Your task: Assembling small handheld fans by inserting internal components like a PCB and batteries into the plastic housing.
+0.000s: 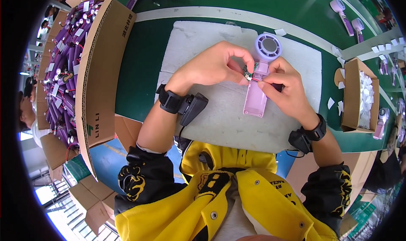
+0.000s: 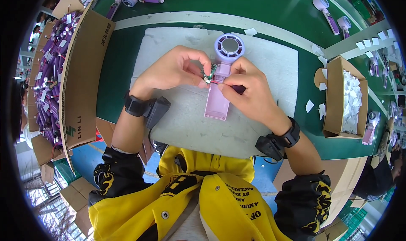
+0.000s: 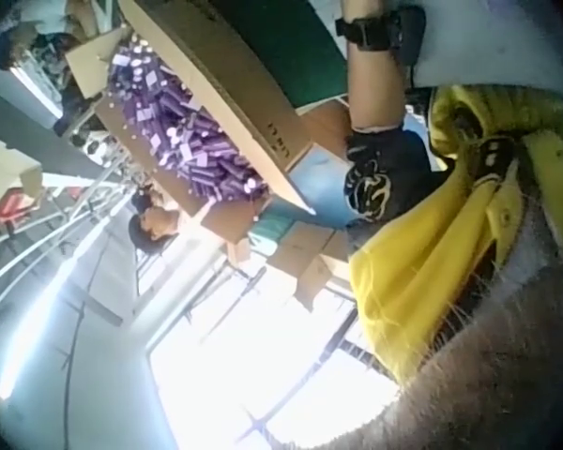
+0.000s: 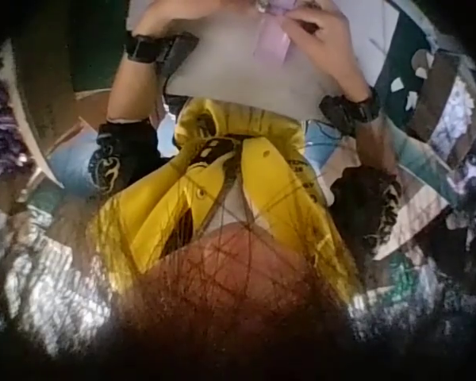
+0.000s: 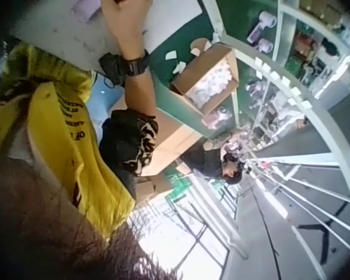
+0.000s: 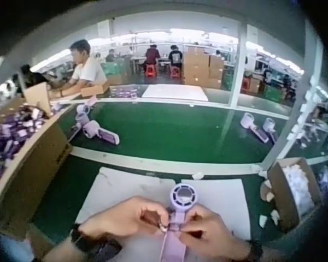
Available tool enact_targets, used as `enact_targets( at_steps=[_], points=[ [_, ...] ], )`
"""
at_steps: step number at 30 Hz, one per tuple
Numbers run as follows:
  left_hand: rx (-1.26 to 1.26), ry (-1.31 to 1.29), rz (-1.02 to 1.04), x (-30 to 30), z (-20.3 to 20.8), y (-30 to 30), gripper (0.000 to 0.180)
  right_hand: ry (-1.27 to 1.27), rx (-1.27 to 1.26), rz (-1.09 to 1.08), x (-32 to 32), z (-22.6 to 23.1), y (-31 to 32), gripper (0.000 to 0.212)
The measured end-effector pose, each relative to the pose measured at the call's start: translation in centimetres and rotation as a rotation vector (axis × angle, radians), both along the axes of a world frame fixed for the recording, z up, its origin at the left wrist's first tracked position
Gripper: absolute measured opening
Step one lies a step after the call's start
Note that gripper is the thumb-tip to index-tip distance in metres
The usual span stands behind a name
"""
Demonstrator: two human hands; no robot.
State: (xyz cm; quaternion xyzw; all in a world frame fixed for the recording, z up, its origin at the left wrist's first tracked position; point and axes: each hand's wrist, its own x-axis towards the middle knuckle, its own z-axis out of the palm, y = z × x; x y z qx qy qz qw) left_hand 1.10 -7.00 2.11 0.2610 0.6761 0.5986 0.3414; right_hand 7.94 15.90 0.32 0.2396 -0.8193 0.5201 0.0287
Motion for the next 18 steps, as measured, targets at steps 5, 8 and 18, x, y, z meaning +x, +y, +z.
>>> enact_targets(
  at_steps=[5, 8, 18],
  points=[
    [0.008, -0.013, 0.012, 0.02, 0.03, 0.01, 0.021, -0.009, -0.007, 0.0, -0.05, -0.09, -0.03, 0.007],
    [0.004, 0.024, 0.003, -0.17, -0.46, -0.1, 0.021, -0.009, -0.007, 0.001, -0.03, -0.01, -0.07, 0.008],
    [0.033, 0.051, 0.04, 0.02, -0.1, 0.25, 0.024, 0.015, -0.008, -0.022, -0.08, -0.08, -0.03, 0.008]
  ],
)
